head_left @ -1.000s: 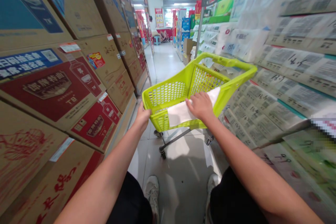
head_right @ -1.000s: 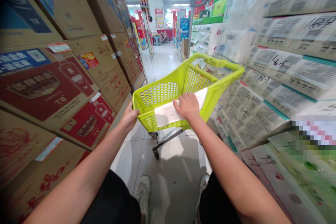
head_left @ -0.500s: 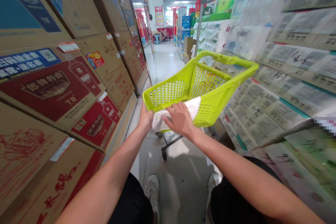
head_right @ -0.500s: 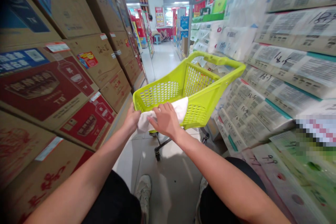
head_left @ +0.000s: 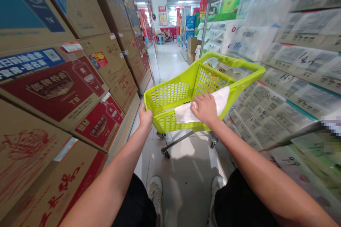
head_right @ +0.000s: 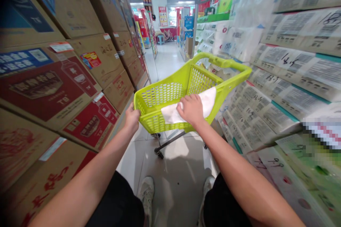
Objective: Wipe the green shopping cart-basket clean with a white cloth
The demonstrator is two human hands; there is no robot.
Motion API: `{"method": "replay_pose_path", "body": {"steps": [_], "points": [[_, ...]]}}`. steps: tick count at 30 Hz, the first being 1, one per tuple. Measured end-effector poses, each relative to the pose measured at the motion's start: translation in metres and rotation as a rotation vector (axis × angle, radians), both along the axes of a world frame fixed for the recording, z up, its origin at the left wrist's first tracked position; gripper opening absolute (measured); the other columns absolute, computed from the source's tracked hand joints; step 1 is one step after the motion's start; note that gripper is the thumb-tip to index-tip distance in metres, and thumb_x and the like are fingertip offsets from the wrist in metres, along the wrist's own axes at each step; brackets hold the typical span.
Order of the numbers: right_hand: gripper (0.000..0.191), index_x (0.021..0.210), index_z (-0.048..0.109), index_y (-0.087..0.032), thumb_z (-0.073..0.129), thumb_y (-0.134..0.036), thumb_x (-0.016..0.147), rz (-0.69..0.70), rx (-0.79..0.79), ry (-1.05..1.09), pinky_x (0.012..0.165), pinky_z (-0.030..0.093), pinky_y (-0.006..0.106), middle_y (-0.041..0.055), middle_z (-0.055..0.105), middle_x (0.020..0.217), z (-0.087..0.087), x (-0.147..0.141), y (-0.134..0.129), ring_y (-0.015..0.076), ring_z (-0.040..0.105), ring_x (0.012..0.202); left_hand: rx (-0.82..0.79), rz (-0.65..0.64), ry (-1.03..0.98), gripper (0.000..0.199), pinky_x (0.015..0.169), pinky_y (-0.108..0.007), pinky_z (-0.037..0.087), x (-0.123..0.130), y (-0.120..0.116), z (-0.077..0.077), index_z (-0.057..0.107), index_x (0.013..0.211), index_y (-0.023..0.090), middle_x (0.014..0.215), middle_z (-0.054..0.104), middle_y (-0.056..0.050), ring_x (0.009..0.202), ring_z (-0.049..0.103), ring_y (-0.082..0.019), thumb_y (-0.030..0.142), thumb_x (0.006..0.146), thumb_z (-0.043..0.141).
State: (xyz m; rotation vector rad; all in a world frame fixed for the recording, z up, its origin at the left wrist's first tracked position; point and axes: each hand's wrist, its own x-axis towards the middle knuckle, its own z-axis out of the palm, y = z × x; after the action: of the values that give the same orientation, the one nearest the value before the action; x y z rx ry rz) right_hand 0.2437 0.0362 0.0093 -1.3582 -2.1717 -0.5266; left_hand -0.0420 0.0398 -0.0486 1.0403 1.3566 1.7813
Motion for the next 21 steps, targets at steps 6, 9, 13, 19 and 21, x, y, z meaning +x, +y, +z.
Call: {"method": "replay_pose_path", "body": {"steps": [6, 9, 13, 19, 21], "points": [[0.046, 0.099, 0.065, -0.019, 0.039, -0.056, 0.103, 0.207, -0.064, -0.034, 0.09, 0.03, 0.041, 0.0115, 0.069, 0.099, -0.011, -0.047, -0.023, 0.0282, 0.051, 0.097, -0.047, -0.046, 0.039, 0.047, 0.074, -0.03, 0.055, 0.0, -0.009, 0.004, 0.065, 0.104, 0.021, 0.098, 0.072, -0.003, 0.083, 0.067, -0.02, 0.014, 0.058, 0.058], [0.046, 0.092, 0.067, -0.019, 0.036, -0.051, 0.104, 0.079, -0.035, -0.076, 0.086, 0.03, 0.041, 0.0116, 0.069, 0.092, -0.002, -0.01, -0.001, 0.0281, 0.051, 0.093, -0.09, -0.076, 0.02, 0.053, 0.076, -0.031, 0.056, -0.011, -0.004, 0.006, 0.066, 0.109, 0.021, 0.099, 0.072, -0.003, 0.084, 0.067, -0.02, 0.014, 0.057, 0.06], [0.041, 0.086, 0.069, -0.019, 0.037, -0.039, 0.101, -0.137, 0.082, -0.013, 0.089, 0.031, 0.043, 0.0123, 0.066, 0.086, 0.009, 0.051, 0.029, 0.0293, 0.049, 0.094, -0.097, -0.077, -0.002, 0.053, 0.077, -0.031, 0.056, -0.019, 0.004, 0.006, 0.066, 0.108, 0.02, 0.099, 0.073, -0.003, 0.086, 0.068, -0.02, 0.015, 0.056, 0.06], [0.044, 0.099, 0.07, -0.018, 0.038, -0.047, 0.102, -0.011, 0.015, -0.001, 0.095, 0.03, 0.045, 0.0122, 0.064, 0.095, -0.004, -0.001, 0.002, 0.03, 0.047, 0.098, -0.025, -0.018, 0.023, 0.048, 0.081, -0.031, 0.055, -0.001, 0.002, 0.007, 0.065, 0.104, 0.019, 0.101, 0.073, -0.005, 0.091, 0.068, -0.021, 0.015, 0.057, 0.055], [0.047, 0.114, 0.068, -0.018, 0.039, -0.052, 0.102, 0.125, -0.036, -0.024, 0.096, 0.031, 0.044, 0.0131, 0.064, 0.104, -0.011, -0.037, -0.017, 0.0306, 0.047, 0.102, -0.016, -0.019, 0.026, 0.05, 0.081, -0.03, 0.055, 0.004, 0.0, 0.007, 0.065, 0.105, 0.019, 0.102, 0.073, -0.005, 0.092, 0.068, -0.021, 0.015, 0.057, 0.055]]}}
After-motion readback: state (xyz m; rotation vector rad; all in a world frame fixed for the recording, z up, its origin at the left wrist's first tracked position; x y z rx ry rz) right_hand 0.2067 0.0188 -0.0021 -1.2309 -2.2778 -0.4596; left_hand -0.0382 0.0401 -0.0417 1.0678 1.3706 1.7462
